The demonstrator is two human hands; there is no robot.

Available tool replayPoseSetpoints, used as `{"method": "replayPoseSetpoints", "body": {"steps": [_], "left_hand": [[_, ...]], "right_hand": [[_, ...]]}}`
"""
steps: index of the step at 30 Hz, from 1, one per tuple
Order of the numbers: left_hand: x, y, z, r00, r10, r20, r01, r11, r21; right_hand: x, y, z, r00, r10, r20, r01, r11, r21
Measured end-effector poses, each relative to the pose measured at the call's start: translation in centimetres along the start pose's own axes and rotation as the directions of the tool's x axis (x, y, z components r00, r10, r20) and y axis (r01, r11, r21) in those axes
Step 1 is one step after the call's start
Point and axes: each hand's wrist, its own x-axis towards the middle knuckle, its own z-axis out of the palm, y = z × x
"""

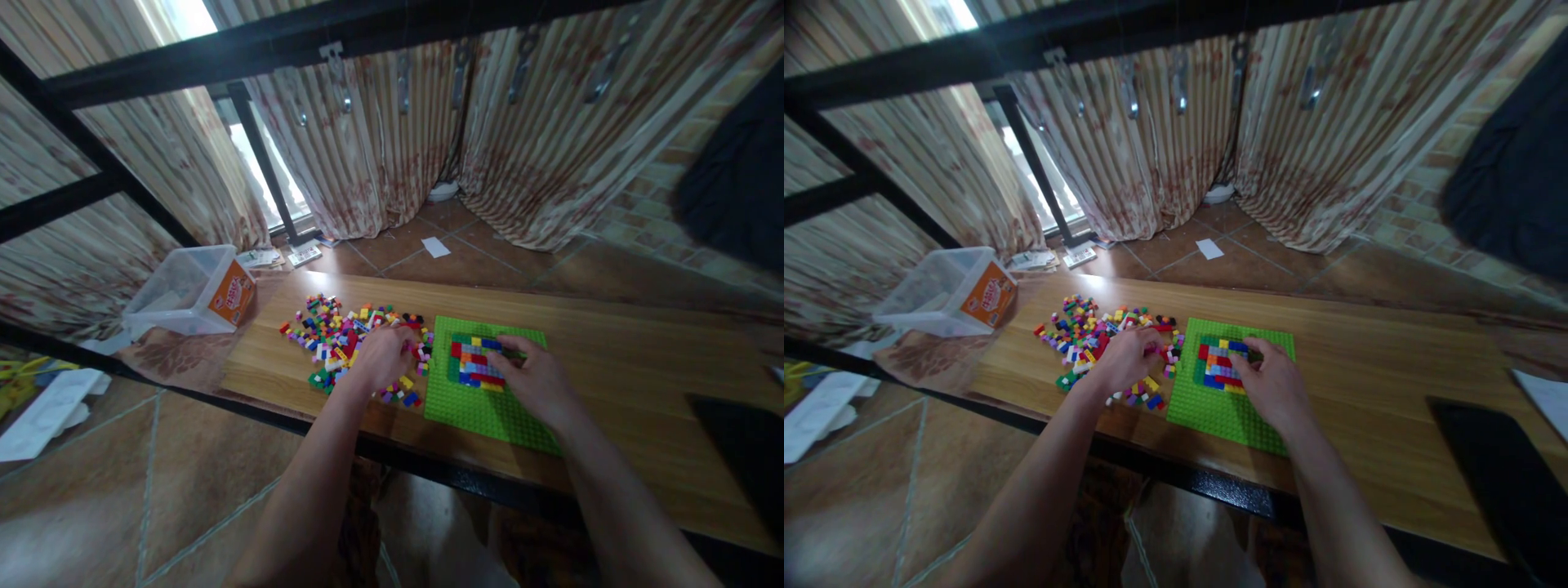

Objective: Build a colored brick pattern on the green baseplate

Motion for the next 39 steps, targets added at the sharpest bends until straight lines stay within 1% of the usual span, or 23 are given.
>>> {"method": "replayPoseSetpoints", "body": {"steps": [4, 7, 10, 12, 14, 16, 17, 18, 19, 21, 23, 25, 27, 30, 35, 37, 39], "left_hand": [[0.1, 0.1, -0.1, 1.0, 0.022, 0.012, -0.02, 0.988, -0.156], [0.2, 0.5, -0.3, 0.999, 0.043, 0.012, -0.038, 0.96, -0.278], [0.3, 1.0, -0.3, 1.0, 0.028, 0.005, -0.024, 0.927, -0.375], [0.4, 1.3, -0.1, 1.0, -0.002, 0.009, 0.005, 0.895, -0.445], [0.5, 1.5, 0.2, 1.0, -0.025, 0.013, 0.028, 0.844, -0.536], [0.6, 1.8, 0.7, 0.999, -0.033, 0.011, 0.032, 0.756, -0.653], [0.7, 2.1, 1.0, 0.999, -0.036, 0.003, 0.027, 0.699, -0.715], [0.8, 2.3, 1.3, 0.999, -0.041, -0.008, 0.02, 0.633, -0.774], [0.9, 2.7, 1.5, 0.999, -0.049, -0.019, 0.012, 0.56, -0.828], [1.0, 3.5, 1.8, 0.997, -0.071, -0.033, -0.001, 0.409, -0.912], [1.1, 4.4, 2.0, 0.994, -0.106, -0.028, 0.002, 0.272, -0.962], [1.1, 5.2, 2.0, 0.989, -0.145, -0.014, 0.012, 0.172, -0.985], [1.2, 5.7, 2.1, 0.984, -0.179, -0.007, 0.013, 0.112, -0.994], [1.4, 6.2, 2.1, 0.98, -0.197, 0.004, 0.016, 0.063, -0.998], [1.5, 6.7, 2.2, 0.983, -0.182, 0.04, 0.044, 0.016, -0.999], [1.5, 6.7, 2.2, 0.986, -0.158, 0.056, 0.059, 0.011, -0.998], [1.5, 6.5, 2.3, 0.988, -0.145, 0.059, 0.066, 0.045, -0.997]], "right_hand": [[0.1, 0.1, 0.2, 1.0, -0.003, -0.011, 0.003, 1.0, 0.006], [0.1, 0.2, 0.2, 1.0, -0.001, -0.017, 0.001, 1.0, 0.001], [0.0, -0.1, 0.1, 1.0, 0.005, -0.019, -0.005, 1.0, -0.009], [-0.1, -0.5, -0.2, 0.998, -0.013, -0.056, 0.012, 1.0, -0.026], [-0.4, -1.1, -0.4, 0.987, -0.086, -0.138, 0.083, 0.996, -0.027], [-0.7, -2.0, -0.5, 0.959, -0.181, -0.219, 0.19, 0.981, 0.023], [-0.9, -2.4, -0.4, 0.949, -0.215, -0.232, 0.238, 0.968, 0.079], [-1.1, -2.9, -0.3, 0.947, -0.23, -0.225, 0.267, 0.952, 0.151], [-1.3, -3.3, -0.1, 0.955, -0.223, -0.195, 0.267, 0.935, 0.236], [-1.7, -4.1, 0.5, 0.977, -0.17, -0.128, 0.208, 0.892, 0.4], [-1.8, -4.6, 1.0, 0.991, -0.114, -0.076, 0.137, 0.834, 0.534], [-1.8, -4.8, 1.4, 0.996, -0.08, -0.045, 0.09, 0.771, 0.631], [-1.7, -4.9, 1.5, 0.998, -0.045, -0.039, 0.06, 0.716, 0.695], [-1.6, -4.8, 1.4, 0.999, -0.002, -0.041, 0.031, 0.668, 0.743], [-1.6, -4.6, 0.9, 1.0, 0.002, -0.023, 0.016, 0.639, 0.769], [-1.5, -4.5, 0.7, 1.0, 0.003, -0.014, 0.01, 0.623, 0.782], [-1.3, -4.3, 0.3, 1.0, 0.006, -0.019, 0.011, 0.635, 0.772]]}}
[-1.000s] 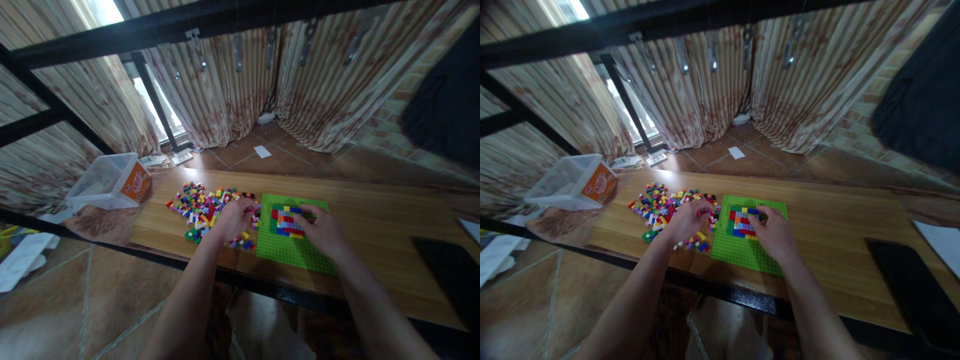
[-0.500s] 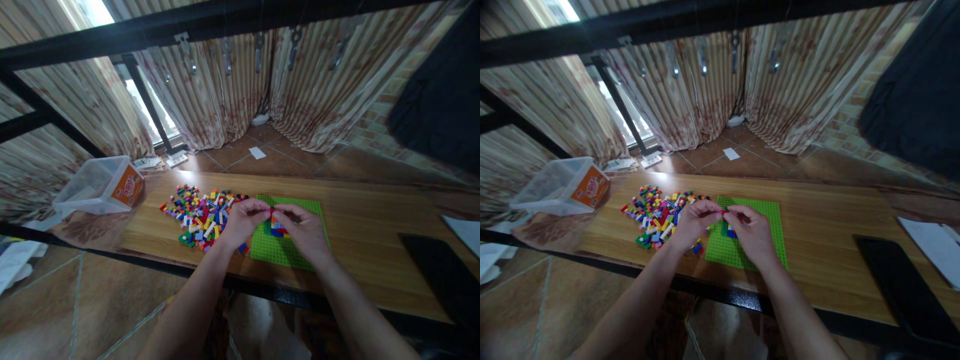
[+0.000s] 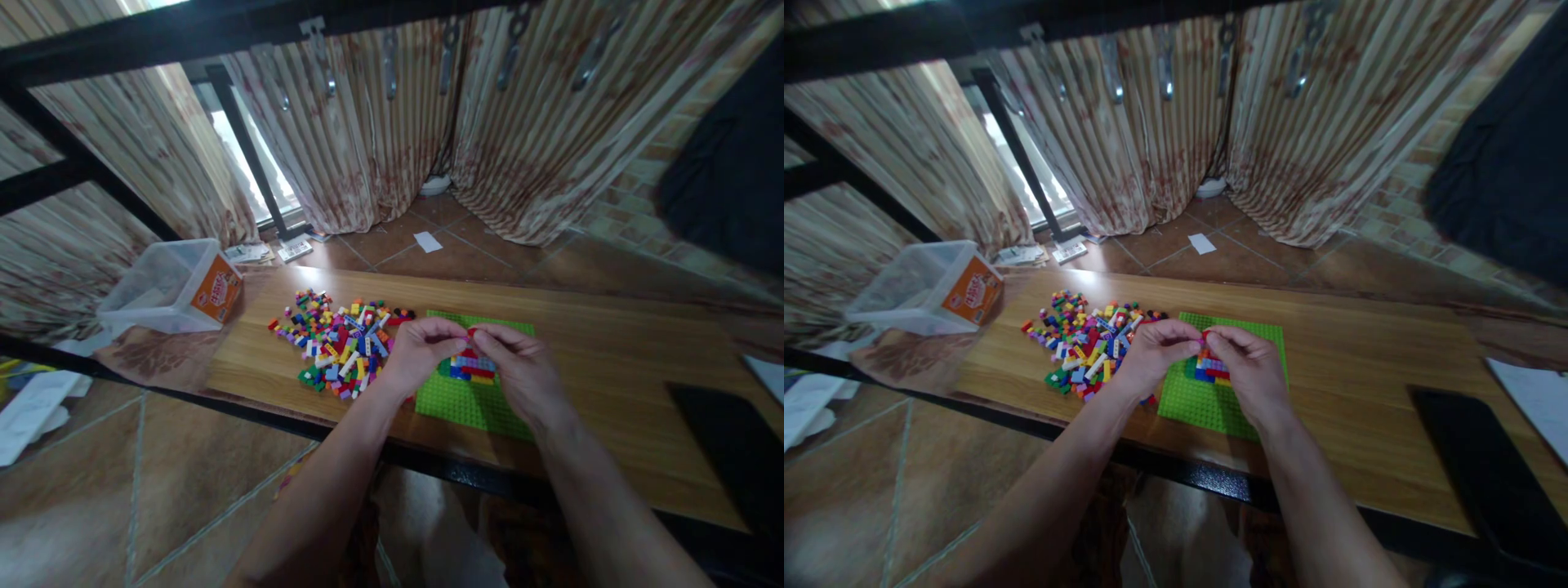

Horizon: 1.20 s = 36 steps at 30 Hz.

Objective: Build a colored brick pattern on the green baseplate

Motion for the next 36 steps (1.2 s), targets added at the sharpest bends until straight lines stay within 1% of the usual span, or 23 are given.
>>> {"method": "replayPoseSetpoints", "body": {"steps": [2, 5, 8, 10, 12, 15, 21, 24, 27, 29, 31, 32, 34, 36], "left_hand": [[0.1, 0.0, -0.5, 1.0, 0.005, -0.005, -0.005, 0.997, 0.077], [0.4, -0.2, -1.6, 1.0, 0.014, -0.024, -0.008, 0.973, 0.229], [0.4, -0.6, -2.6, 1.0, 0.022, -0.002, -0.019, 0.914, 0.406], [0.3, -0.9, -2.9, 0.999, 0.025, 0.034, -0.039, 0.859, 0.51], [0.2, -1.1, -3.1, 0.998, 0.029, 0.063, -0.06, 0.815, 0.577], [0.1, -1.3, -3.1, 0.997, 0.031, 0.075, -0.07, 0.786, 0.614], [0.1, -1.4, -3.0, 0.996, 0.024, 0.089, -0.074, 0.783, 0.617], [0.1, -1.5, -3.0, 0.995, 0.037, 0.095, -0.088, 0.78, 0.619], [0.3, -1.0, -3.3, 0.995, 0.059, 0.086, -0.1, 0.781, 0.617], [0.4, -0.3, -4.0, 0.993, 0.063, 0.097, -0.111, 0.758, 0.643], [0.4, 0.5, -4.9, 0.99, 0.053, 0.133, -0.13, 0.712, 0.69], [0.3, 1.0, -5.4, 0.987, 0.042, 0.153, -0.139, 0.688, 0.712], [0.0, 1.7, -6.3, 0.982, 0.009, 0.189, -0.15, 0.648, 0.747], [-0.4, 2.2, -7.1, 0.977, -0.035, 0.211, -0.148, 0.605, 0.783]], "right_hand": [[0.3, -0.1, -0.5, 0.999, -0.016, -0.028, 0.014, 0.997, -0.079], [0.8, -0.1, -1.5, 0.998, -0.021, -0.054, 0.006, 0.964, -0.268], [0.9, 0.3, -2.2, 1.0, -0.014, -0.007, 0.009, 0.905, -0.425], [0.7, 0.5, -2.3, 0.998, -0.033, 0.046, 0.051, 0.871, -0.489], [0.6, 0.8, -2.2, 0.995, -0.057, 0.086, 0.094, 0.844, -0.528], [0.5, 1.0, -2.1, 0.991, -0.088, 0.102, 0.13, 0.816, -0.563], [0.8, 1.2, -2.4, 0.986, -0.145, 0.087, 0.169, 0.799, -0.578], [0.9, 1.1, -2.6, 0.987, -0.137, 0.084, 0.16, 0.794, -0.587], [0.6, 0.9, -2.3, 0.989, -0.114, 0.091, 0.146, 0.803, -0.577], [0.0, 0.6, -1.7, 0.985, -0.112, 0.131, 0.167, 0.807, -0.567], [-0.8, 0.4, -0.7, 0.967, -0.119, 0.226, 0.23, 0.788, -0.572], [-1.2, 0.4, -0.1, 0.951, -0.121, 0.286, 0.273, 0.765, -0.584], [-2.1, 0.6, 1.2, 0.905, -0.116, 0.409, 0.37, 0.69, -0.622], [-2.7, 1.0, 2.5, 0.865, -0.103, 0.49, 0.446, 0.605, -0.66]]}}
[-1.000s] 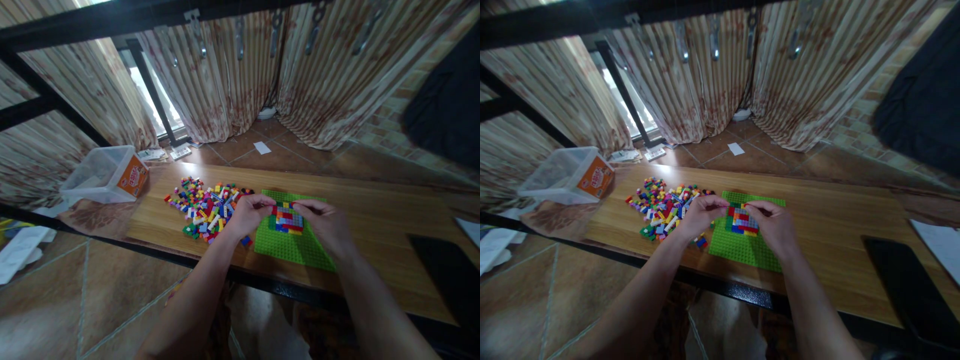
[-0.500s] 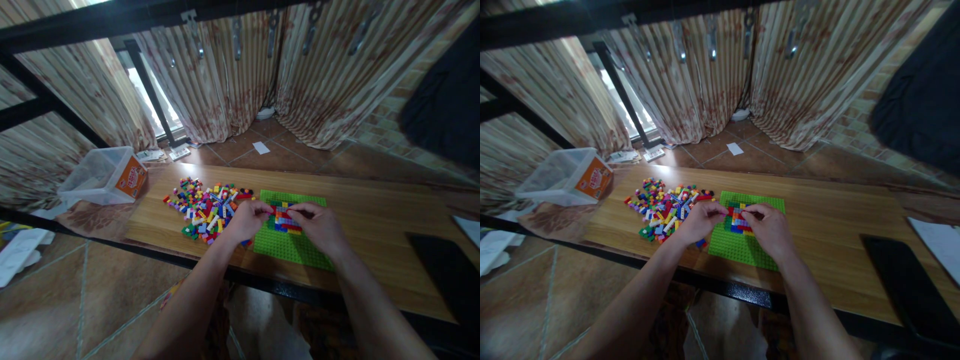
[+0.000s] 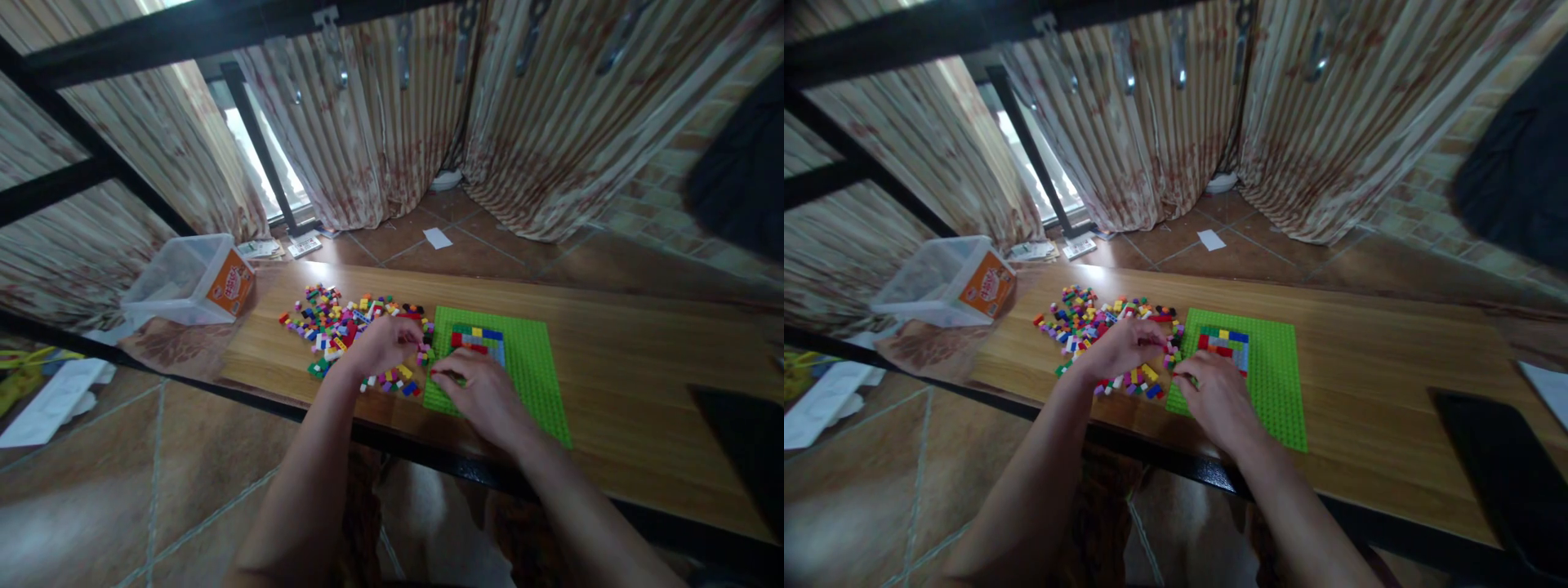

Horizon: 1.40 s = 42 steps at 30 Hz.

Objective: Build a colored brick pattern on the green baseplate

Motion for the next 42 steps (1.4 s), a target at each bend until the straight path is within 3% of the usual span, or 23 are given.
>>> {"method": "replayPoseSetpoints", "body": {"steps": [6, 14, 23, 29, 33, 36, 39, 42], "left_hand": [[-0.9, -0.4, -0.7, 0.997, -0.047, 0.055, 0.038, 0.985, 0.167], [-1.2, 0.2, -1.1, 0.998, -0.043, 0.047, 0.031, 0.972, 0.233], [-1.3, 0.0, -1.1, 0.994, -0.054, -0.097, 0.073, 0.976, 0.206], [-1.3, 0.2, -1.5, 0.992, -0.024, -0.125, 0.055, 0.969, 0.242], [-1.1, 0.9, -1.3, 0.993, 0.0, -0.118, 0.014, 0.993, 0.119], [-0.9, 1.4, -0.3, 0.998, -0.022, -0.057, 0.021, 1.0, -0.018], [-0.6, 1.7, 1.1, 0.996, -0.038, 0.075, 0.05, 0.986, -0.157], [-0.3, 1.8, 2.2, 0.993, -0.055, 0.102, 0.079, 0.967, -0.243]], "right_hand": [[0.6, -1.1, 2.3, 0.995, -0.061, 0.074, 0.071, 0.986, -0.148], [0.4, -2.5, 3.6, 0.981, -0.152, 0.124, 0.168, 0.977, -0.131], [0.6, -3.4, 4.7, 0.982, -0.165, 0.092, 0.183, 0.947, -0.265], [0.5, -3.3, 4.7, 0.98, -0.184, 0.077, 0.196, 0.959, -0.205], [0.8, -2.3, 3.5, 0.989, -0.089, -0.115, 0.088, 0.996, -0.013], [1.0, -1.2, 2.1, 0.961, 0.016, -0.275, 0.021, 0.991, 0.131], [1.0, -0.1, 1.0, 0.952, 0.047, -0.301, 0.008, 0.984, 0.178], [0.6, 0.8, 0.6, 0.956, 0.056, -0.287, -0.003, 0.984, 0.18]]}}
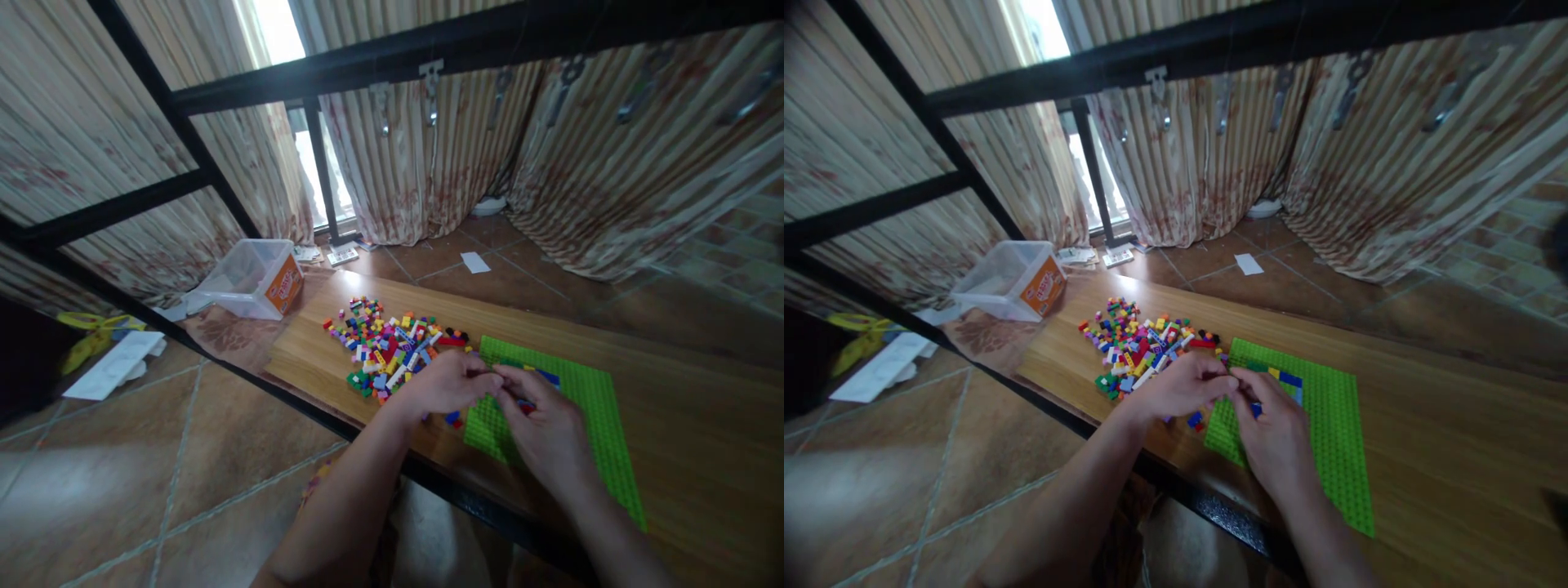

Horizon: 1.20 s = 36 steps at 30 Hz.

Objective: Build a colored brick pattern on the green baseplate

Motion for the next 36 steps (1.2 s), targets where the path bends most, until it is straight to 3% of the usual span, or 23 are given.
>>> {"method": "replayPoseSetpoints", "body": {"steps": [7, 11, 14, 19, 29, 36], "left_hand": [[0.9, -0.3, 1.1, 0.996, -0.087, 0.013, 0.088, 0.978, -0.189], [1.2, -0.4, 0.8, 0.988, -0.128, -0.086, 0.099, 0.954, -0.282], [1.2, -0.5, 0.3, 0.976, -0.149, -0.16, 0.114, 0.971, -0.211], [1.0, -0.6, 0.0, 0.985, -0.12, -0.127, 0.115, 0.992, -0.049], [1.0, -0.5, 0.4, 0.985, -0.094, -0.145, 0.105, 0.992, 0.07], [1.0, -0.7, 0.1, 0.986, -0.063, -0.154, 0.08, 0.991, 0.11]], "right_hand": [[-0.4, 0.8, -0.8, 0.992, 0.122, 0.013, -0.122, 0.992, -0.002], [0.2, 1.2, -2.0, 0.988, 0.145, -0.057, -0.141, 0.987, 0.08], [0.8, 1.8, -3.3, 0.983, 0.145, -0.113, -0.143, 0.989, 0.032], [0.8, 2.4, -4.1, 0.989, 0.125, -0.08, -0.132, 0.987, -0.089], [0.7, 2.4, -1.3, 0.997, -0.036, -0.069, 0.021, 0.979, -0.201], [0.8, 4.0, -0.2, 0.989, 0.034, -0.145, -0.072, 0.961, -0.267]]}}
